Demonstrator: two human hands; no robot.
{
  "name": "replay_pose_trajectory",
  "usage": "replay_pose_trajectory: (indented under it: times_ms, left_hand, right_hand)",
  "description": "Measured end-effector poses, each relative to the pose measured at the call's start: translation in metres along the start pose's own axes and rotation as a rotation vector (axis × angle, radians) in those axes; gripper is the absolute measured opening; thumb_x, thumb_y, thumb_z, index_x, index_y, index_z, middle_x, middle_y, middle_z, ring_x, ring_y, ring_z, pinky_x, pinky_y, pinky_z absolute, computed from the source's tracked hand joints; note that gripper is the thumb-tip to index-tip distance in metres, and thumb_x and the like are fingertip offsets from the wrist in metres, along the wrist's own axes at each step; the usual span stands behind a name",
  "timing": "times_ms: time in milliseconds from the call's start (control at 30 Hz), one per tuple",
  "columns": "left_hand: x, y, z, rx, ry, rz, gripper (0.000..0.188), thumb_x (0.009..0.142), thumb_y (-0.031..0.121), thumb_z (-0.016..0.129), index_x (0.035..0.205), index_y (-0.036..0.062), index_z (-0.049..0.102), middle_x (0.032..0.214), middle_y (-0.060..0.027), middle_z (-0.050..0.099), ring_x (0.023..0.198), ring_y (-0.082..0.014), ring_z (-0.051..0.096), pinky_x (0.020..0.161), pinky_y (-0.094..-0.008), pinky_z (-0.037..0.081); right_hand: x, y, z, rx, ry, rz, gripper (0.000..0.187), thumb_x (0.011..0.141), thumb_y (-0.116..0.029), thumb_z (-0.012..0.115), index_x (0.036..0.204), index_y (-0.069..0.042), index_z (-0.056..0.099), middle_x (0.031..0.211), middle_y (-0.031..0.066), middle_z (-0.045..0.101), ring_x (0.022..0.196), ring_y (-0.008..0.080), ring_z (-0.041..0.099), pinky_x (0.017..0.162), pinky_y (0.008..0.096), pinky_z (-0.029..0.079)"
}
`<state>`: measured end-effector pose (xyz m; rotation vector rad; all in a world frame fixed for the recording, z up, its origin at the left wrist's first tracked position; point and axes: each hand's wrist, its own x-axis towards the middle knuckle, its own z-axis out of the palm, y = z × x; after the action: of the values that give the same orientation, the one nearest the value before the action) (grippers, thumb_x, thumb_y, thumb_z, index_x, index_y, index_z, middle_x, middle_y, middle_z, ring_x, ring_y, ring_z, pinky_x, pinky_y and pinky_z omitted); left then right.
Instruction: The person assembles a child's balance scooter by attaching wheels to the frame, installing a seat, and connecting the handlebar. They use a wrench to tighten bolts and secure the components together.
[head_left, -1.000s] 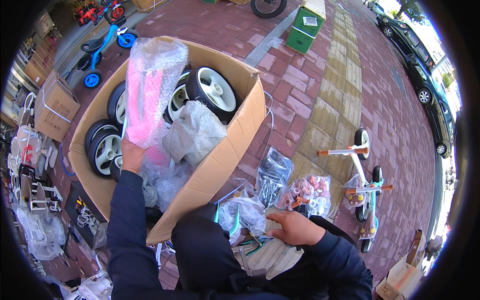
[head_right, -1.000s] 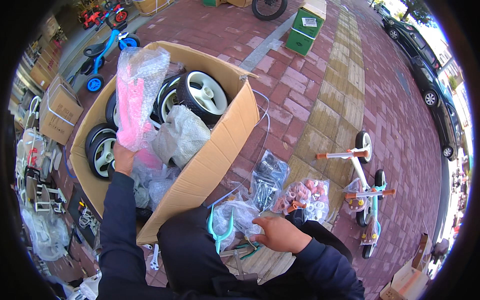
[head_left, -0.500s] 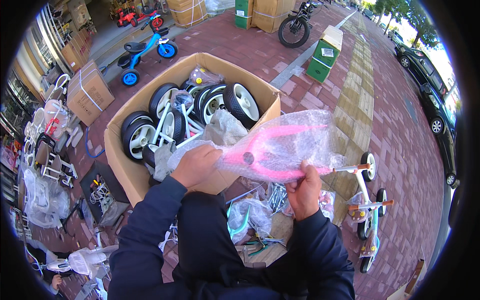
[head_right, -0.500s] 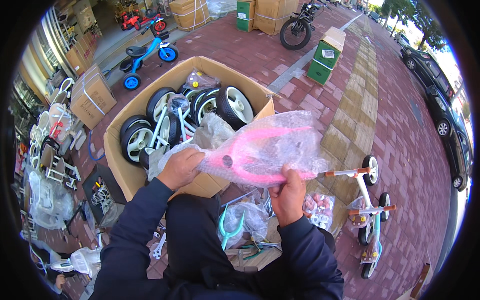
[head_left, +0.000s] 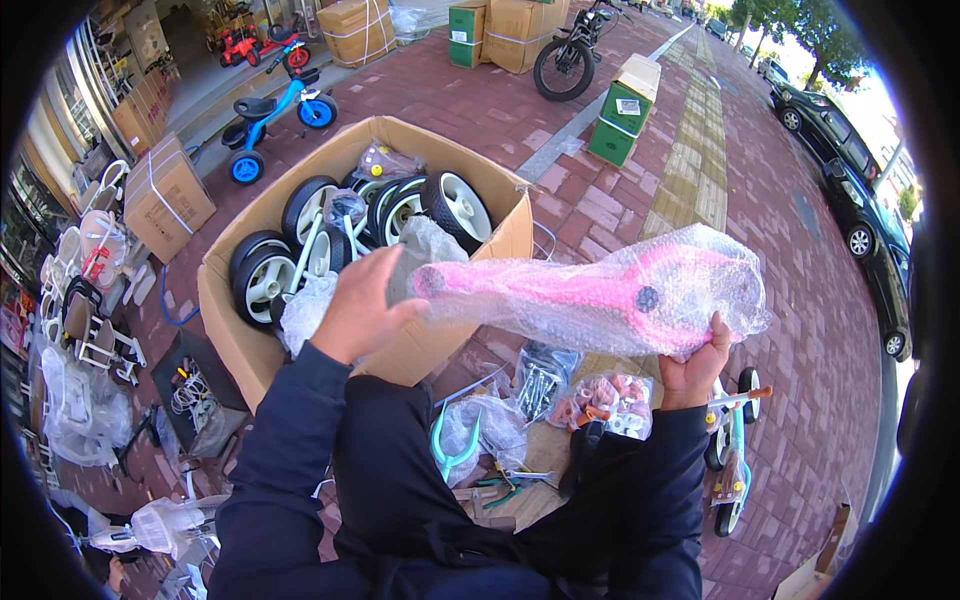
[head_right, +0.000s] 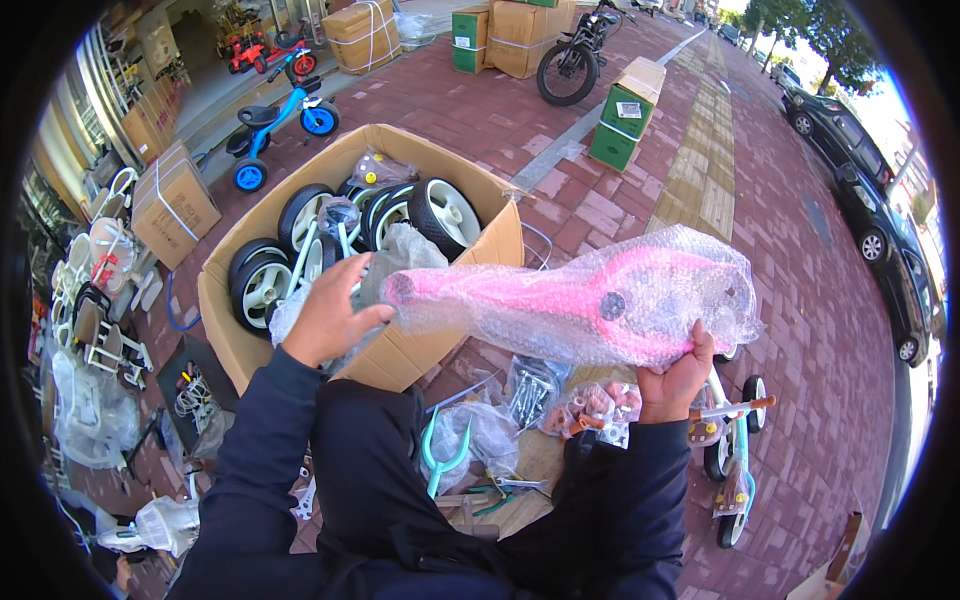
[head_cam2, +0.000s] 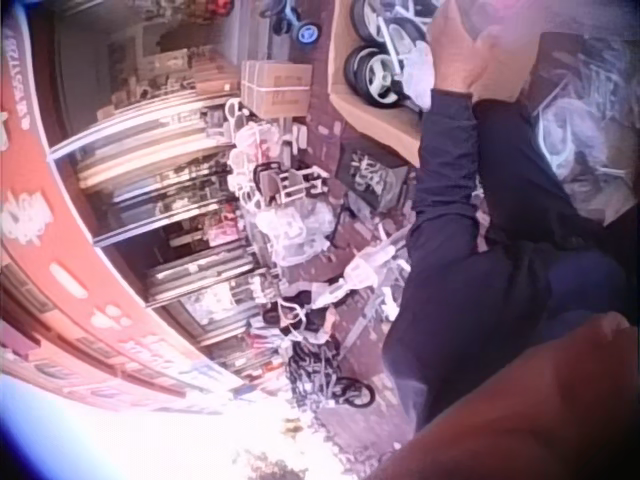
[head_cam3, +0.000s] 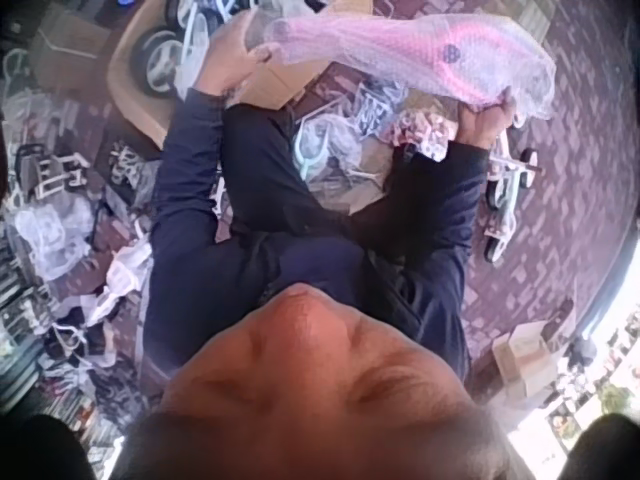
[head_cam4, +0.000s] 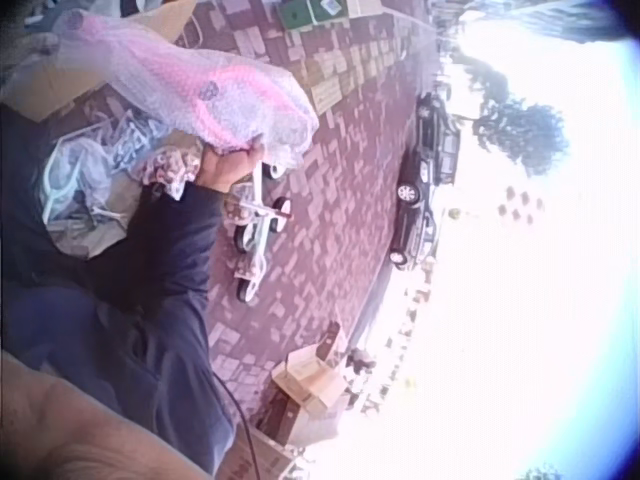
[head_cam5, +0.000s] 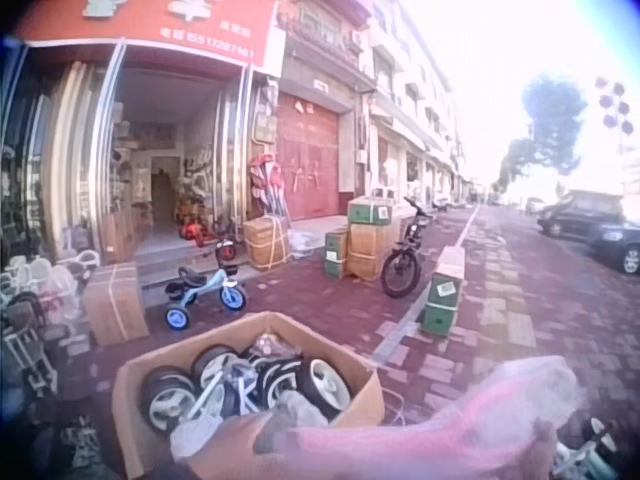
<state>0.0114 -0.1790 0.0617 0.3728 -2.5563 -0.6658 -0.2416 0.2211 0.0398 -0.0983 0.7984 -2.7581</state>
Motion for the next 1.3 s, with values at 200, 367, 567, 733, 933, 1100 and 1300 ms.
replay_pose_trajectory:
  times_ms: [200, 367, 567, 733, 933, 1100, 1300]
  left_hand:
    - [0.005, 0.108, 0.113, -0.098, -0.487, 0.264, 0.079, 0.08, 0.032, 0.079, 0.145, 0.0023, 0.045, 0.131, -0.0249, 0.061, 0.114, -0.0393, 0.063, 0.093, -0.0454, 0.053]
    - [-0.021, 0.137, 0.158, -0.517, -0.658, 0.231, 0.075, 0.082, 0.031, 0.076, 0.142, -0.0003, 0.044, 0.117, -0.0281, 0.065, 0.107, -0.0442, 0.064, 0.093, -0.0466, 0.052]
    - [-0.021, 0.134, 0.172, -1.365, -0.727, -0.039, 0.066, 0.094, 0.033, 0.07, 0.143, -0.0039, 0.044, 0.132, -0.0138, 0.062, 0.116, -0.026, 0.062, 0.103, -0.0406, 0.046]
    - [-0.024, 0.13, 0.189, -1.778, -0.646, -0.694, 0.051, 0.106, 0.038, 0.057, 0.138, -0.0001, 0.05, 0.13, -0.0122, 0.063, 0.113, -0.0217, 0.064, 0.1, -0.0378, 0.05]
    - [-0.002, 0.113, 0.175, -1.737, -0.124, -0.651, 0.034, 0.106, 0.032, 0.059, 0.12, 0.0011, 0.06, 0.109, -0.008, 0.067, 0.093, -0.0182, 0.067, 0.084, -0.0351, 0.056]
    - [0.019, 0.091, 0.155, -1.643, 0.006, -0.461, 0.043, 0.106, 0.032, 0.059, 0.131, -0.0028, 0.056, 0.121, -0.0138, 0.067, 0.103, -0.023, 0.07, 0.087, -0.0385, 0.058]
    - [0.012, 0.079, 0.157, -1.599, 0.027, -0.527, 0.03, 0.098, 0.009, 0.058, 0.124, -0.005, 0.063, 0.109, -0.0135, 0.072, 0.091, -0.0241, 0.073, 0.081, -0.0349, 0.059]
  right_hand:
    - [-0.01, -0.046, -0.002, -0.091, -0.078, -0.063, 0.057, 0.102, -0.04, 0.056, 0.141, 0.0, 0.052, 0.137, 0.0176, 0.063, 0.123, 0.0345, 0.063, 0.108, 0.0513, 0.048]
    - [-0.018, -0.013, -0.004, -0.238, -0.234, 0.031, 0.058, 0.105, -0.048, 0.05, 0.141, -0.002, 0.052, 0.135, 0.0136, 0.063, 0.119, 0.0278, 0.062, 0.104, 0.044, 0.049]
    - [-0.03, 0.043, 0.003, -0.68, -0.075, -0.022, 0.043, 0.108, -0.047, 0.05, 0.094, -0.008, 0.059, 0.09, -0.0031, 0.053, 0.079, 0.009, 0.048, 0.075, 0.0277, 0.043]
    - [-0.044, 0.055, 0.023, -0.884, -0.204, -0.003, 0.05, 0.11, -0.047, 0.045, 0.08, -0.009, 0.055, 0.076, -0.0078, 0.044, 0.073, 0.0056, 0.037, 0.067, 0.0254, 0.036]
    - [-0.057, 0.058, 0.038, -1.356, -0.289, -0.344, 0.02, 0.102, -0.023, 0.063, 0.104, -0.004, 0.07, 0.085, 0.0194, 0.068, 0.077, 0.0324, 0.068, 0.069, 0.0373, 0.052]
    - [-0.06, 0.083, 0.043, -1.611, -0.734, -0.497, 0.012, 0.087, -0.013, 0.067, 0.091, -0.003, 0.061, 0.082, 0.016, 0.064, 0.077, 0.0396, 0.065, 0.066, 0.0473, 0.052]
    - [-0.089, 0.118, 0.024, -1.832, -1.033, -0.223, 0.018, 0.086, -0.018, 0.061, 0.079, -0.002, 0.065, 0.079, 0.0166, 0.067, 0.073, 0.0383, 0.069, 0.063, 0.0484, 0.055]
